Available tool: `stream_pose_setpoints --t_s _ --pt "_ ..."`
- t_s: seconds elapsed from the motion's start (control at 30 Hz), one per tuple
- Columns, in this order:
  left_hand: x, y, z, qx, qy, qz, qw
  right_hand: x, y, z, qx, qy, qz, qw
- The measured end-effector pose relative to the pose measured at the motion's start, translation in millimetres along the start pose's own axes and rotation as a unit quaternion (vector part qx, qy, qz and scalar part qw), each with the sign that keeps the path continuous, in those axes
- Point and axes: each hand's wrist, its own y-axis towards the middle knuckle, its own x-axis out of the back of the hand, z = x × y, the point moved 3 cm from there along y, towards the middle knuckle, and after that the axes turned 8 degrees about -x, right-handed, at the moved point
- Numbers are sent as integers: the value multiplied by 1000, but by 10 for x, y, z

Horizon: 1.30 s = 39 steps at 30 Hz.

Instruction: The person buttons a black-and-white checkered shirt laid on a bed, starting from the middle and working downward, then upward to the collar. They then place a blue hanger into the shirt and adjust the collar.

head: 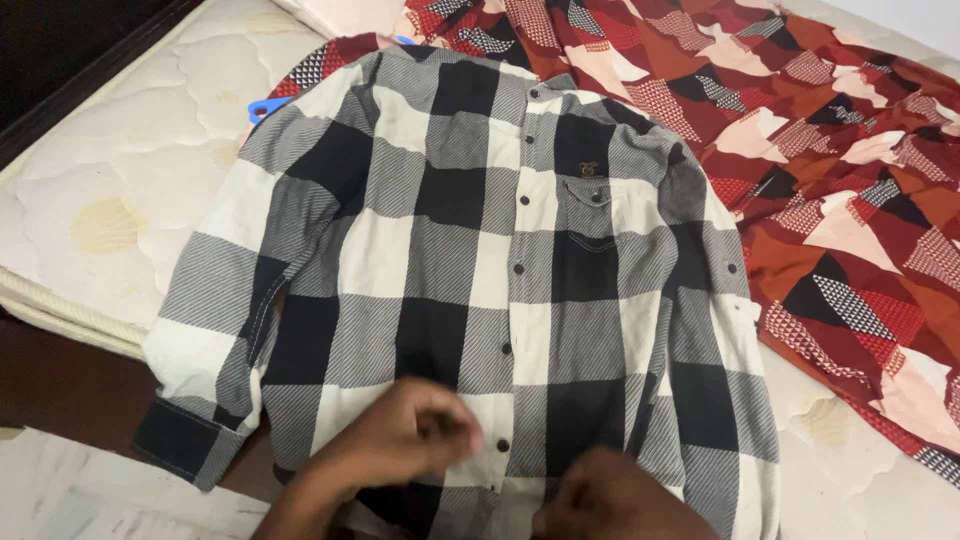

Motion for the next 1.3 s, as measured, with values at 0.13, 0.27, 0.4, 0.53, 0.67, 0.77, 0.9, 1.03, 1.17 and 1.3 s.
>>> stream_pose_setpoints --t_s 0.13,0.27,0.4,0.53,0.67,0.77,0.9,1.03,1.17,1.3 --pt "87 189 -76 -89 -50 -273 956 102 13 112 26 170 -127 977" --pt "18 349 -97 -114 -120 -386 908 0 188 254 146 361 -321 863" --pt "-101 480 -125 -80 -120 -360 922 -146 384 437 219 365 -375 823" --pt "-155 578 -85 -7 -137 -330 934 -209 524 611 249 400 -357 807" --pt "-181 679 -56 1 -167 -291 942 -229 555 703 223 365 -368 826" --pt "-185 692 -95 -13 -84 -285 955 -199 593 727 207 334 -369 842" --pt "-159 709 -167 4 -60 -288 956 -132 649 710 235 306 -364 848" --pt "-139 681 -217 16 -28 -280 959 -169 713 678 219 303 -349 859" --pt "-140 649 -219 9 -13 -288 958 -210 808 598 217 351 -356 839" --pt "-144 647 -170 -6 -46 -287 957 -179 863 488 235 465 -230 822"
